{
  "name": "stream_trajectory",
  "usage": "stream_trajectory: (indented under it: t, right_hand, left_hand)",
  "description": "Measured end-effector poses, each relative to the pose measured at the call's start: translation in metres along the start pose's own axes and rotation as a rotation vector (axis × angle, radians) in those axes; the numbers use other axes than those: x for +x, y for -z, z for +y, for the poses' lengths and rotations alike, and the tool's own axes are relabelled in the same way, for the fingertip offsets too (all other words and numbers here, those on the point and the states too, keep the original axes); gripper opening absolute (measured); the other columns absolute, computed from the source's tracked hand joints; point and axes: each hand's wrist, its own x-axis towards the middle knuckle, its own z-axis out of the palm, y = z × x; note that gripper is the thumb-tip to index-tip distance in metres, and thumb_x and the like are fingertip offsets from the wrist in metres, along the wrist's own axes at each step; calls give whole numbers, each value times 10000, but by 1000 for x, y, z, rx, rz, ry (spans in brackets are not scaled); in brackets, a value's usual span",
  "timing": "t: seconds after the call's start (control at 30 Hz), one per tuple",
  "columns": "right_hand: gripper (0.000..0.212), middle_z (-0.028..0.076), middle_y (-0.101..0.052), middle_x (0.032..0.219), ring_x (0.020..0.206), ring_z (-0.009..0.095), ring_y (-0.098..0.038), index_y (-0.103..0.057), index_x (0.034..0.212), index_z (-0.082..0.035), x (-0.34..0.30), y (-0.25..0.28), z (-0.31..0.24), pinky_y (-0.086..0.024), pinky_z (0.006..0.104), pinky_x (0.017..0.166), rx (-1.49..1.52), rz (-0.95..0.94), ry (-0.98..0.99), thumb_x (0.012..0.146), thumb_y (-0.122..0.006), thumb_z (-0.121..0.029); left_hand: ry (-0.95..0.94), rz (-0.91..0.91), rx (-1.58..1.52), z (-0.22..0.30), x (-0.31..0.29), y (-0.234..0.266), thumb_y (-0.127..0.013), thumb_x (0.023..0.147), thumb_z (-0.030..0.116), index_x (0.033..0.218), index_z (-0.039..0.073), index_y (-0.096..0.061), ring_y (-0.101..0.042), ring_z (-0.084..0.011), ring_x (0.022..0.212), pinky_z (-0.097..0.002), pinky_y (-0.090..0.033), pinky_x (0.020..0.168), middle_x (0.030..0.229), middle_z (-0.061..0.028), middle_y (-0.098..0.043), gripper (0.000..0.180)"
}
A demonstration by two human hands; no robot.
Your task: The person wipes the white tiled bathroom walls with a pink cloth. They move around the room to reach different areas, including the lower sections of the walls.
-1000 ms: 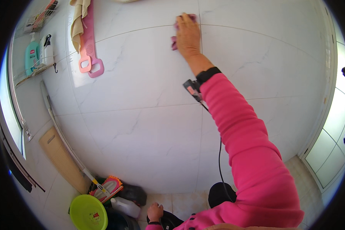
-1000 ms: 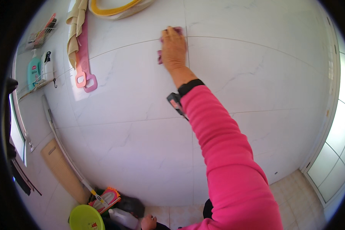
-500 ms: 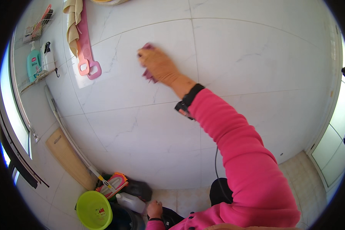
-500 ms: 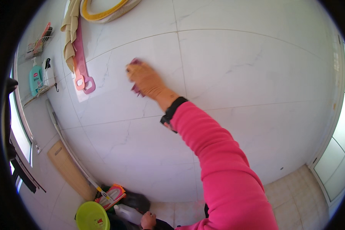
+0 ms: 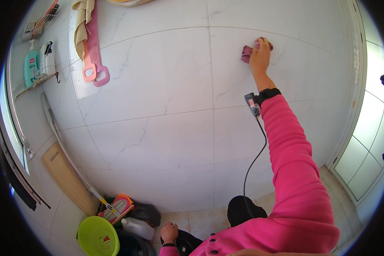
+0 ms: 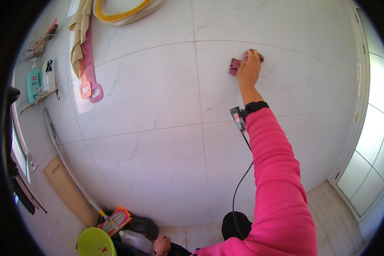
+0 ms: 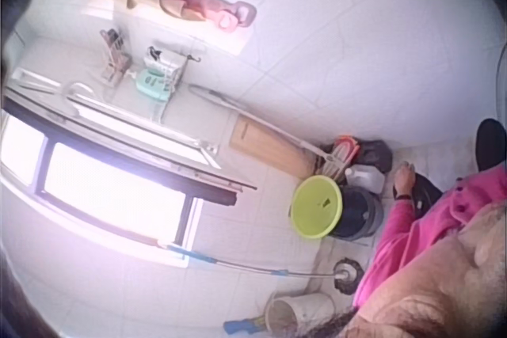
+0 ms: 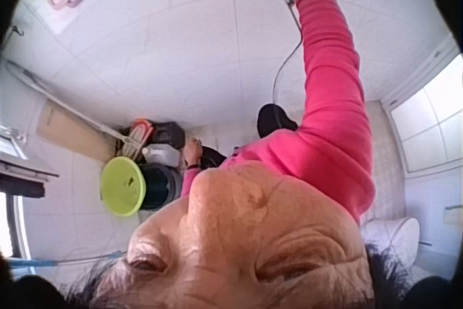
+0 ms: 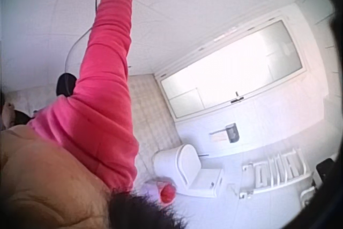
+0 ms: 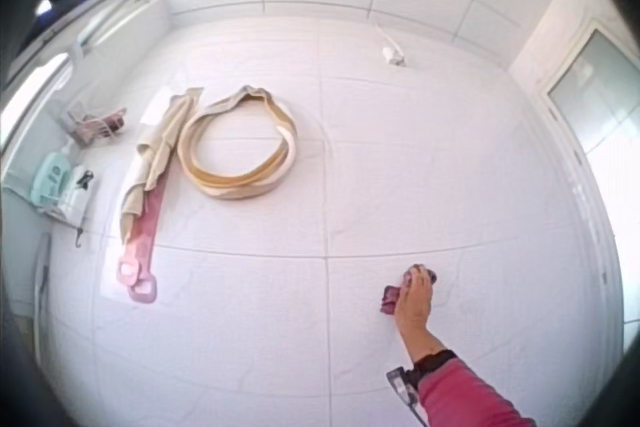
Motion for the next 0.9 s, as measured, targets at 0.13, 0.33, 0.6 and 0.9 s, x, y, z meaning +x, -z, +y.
stream_trajectory:
  t: [0.13,0.33,0.6,0.9]
  right_hand:
    - [230,97,-578,1065,908,232,-640,-584,1122,-31,-4,-34,-92,-566,320,646,36,232,476,934,-459,-74]
    - [111,42,-597,890,828,191,-606,-579,938,-77,-21,-73,-218,-478,307,614,961,-374,-27,852,-556,-142]
    - [359,62,-605,1218,1148,215,-548,-632,1046,-97,-126,-61,-245,-392,376,1002,649,-420,798,692,-688,-84]
    - [235,108,-624,1114,1085,281,-552,-605,1077,-67,22,-11,-82,-408,385,947,-1,-123,300,934,-442,-159]
  left_hand:
    - [11,-22,-23,3,3,0,-598,829,338,943,60,-653,-657,-377,862,-486,-518,770,942,-182,-674,306]
    - [51,-36,-20,9,7,2,-598,829,334,945,52,-658,-656,-379,869,-481,-517,781,936,-191,-677,311]
    - [118,7,32,9,-2,8,-598,835,343,948,53,-666,-657,-377,891,-476,-519,789,952,-196,-680,318]
    - [73,45,-14,-6,-4,-1,-599,838,344,934,58,-665,-661,-376,871,-477,-524,774,947,-187,-680,309]
